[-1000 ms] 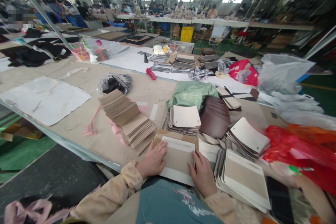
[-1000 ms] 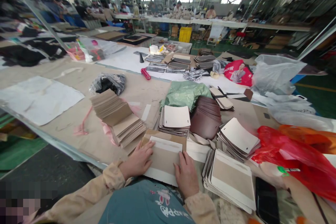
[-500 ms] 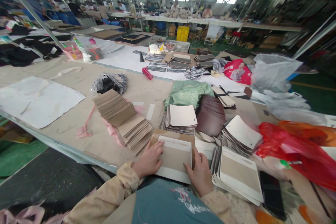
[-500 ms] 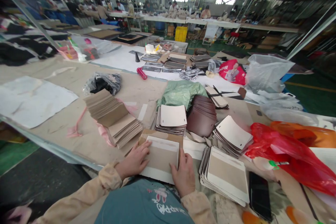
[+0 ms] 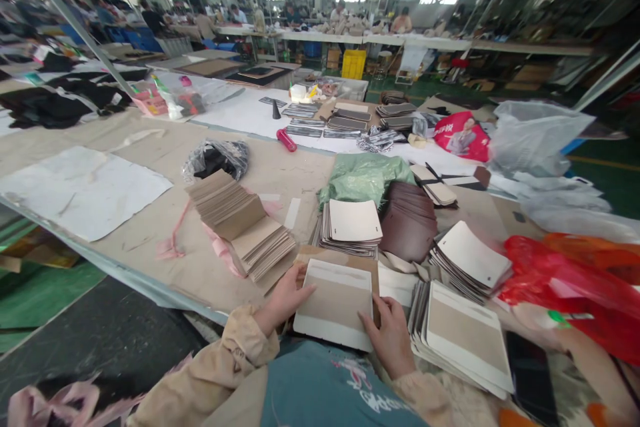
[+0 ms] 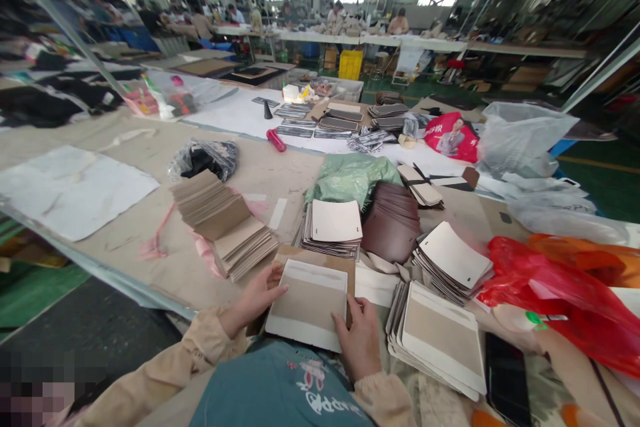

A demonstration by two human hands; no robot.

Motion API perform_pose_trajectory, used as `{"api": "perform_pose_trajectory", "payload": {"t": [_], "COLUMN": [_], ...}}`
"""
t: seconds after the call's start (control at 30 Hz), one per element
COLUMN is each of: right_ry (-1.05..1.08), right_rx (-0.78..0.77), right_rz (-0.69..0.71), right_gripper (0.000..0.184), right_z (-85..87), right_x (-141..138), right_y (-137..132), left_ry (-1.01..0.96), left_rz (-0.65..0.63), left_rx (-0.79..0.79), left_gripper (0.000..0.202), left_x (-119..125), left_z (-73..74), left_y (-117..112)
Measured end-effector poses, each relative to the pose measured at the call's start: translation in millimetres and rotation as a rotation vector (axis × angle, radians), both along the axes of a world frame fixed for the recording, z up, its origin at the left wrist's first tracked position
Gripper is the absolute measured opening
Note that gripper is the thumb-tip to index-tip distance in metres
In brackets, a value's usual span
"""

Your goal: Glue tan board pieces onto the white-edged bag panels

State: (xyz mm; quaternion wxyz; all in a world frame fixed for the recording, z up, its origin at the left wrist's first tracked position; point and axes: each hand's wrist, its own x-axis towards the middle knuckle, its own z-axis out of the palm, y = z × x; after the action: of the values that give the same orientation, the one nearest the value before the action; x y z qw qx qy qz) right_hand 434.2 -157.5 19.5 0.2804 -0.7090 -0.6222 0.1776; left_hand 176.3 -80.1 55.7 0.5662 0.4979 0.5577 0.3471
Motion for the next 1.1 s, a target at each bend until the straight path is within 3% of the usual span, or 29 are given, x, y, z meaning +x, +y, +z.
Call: {"api": "perform_pose_trajectory", "payload": {"t": [0.13,0.33,0.47,0.57,0.7,0.93,1.03,1.1], "right_ry": [0.100,0.328,0.624,0.741,0.771,0.780,0.729,0.673], "right_rx": [0.004,-0.027,-0.046,-0.031,0.007,0.029,0.022,0.012], "right_rz": [-0.034,-0.115,-0.266,-0.279,-0.310,-0.427,-0.487,-0.537], "right_gripper": [0.047,0.047,0.057,0.057,0.042,0.045,0.047,0.049], "right_z": [-4.4,-0.4,9.0,19.7,31.8,32.8,30.2,29.1], "right_x": [1.4,3.2,9.0,13.6,19.4,38.1,67.6,97.7], "right_y": [-0.6,-8.6,-6.4,2.2,11.8,-1.1,-7.5,-11.7], "left_ry": [-0.127,-0.133,-0.164,-0.193,-0.206,-0.143,-0.133,-0.115], "left_rz": [0.124,0.147,0.099,0.021,-0.041,-0.225,-0.298,-0.264], "left_rx": [-0.123,-0.146,-0.142,-0.136,-0.145,-0.139,-0.218,-0.247], "left_gripper": [0.059,0.038,0.036,0.035,0.035,0.038,0.063,0.079], "left_x": [5.5,17.2,28.2,36.5,46.0,71.0,81.8,82.7], "left_z": [2.6,2.8,11.7,23.7,33.5,39.2,42.7,43.5], "left_y": [6.2,12.3,9.5,7.6,11.1,8.5,4.3,2.2]}}
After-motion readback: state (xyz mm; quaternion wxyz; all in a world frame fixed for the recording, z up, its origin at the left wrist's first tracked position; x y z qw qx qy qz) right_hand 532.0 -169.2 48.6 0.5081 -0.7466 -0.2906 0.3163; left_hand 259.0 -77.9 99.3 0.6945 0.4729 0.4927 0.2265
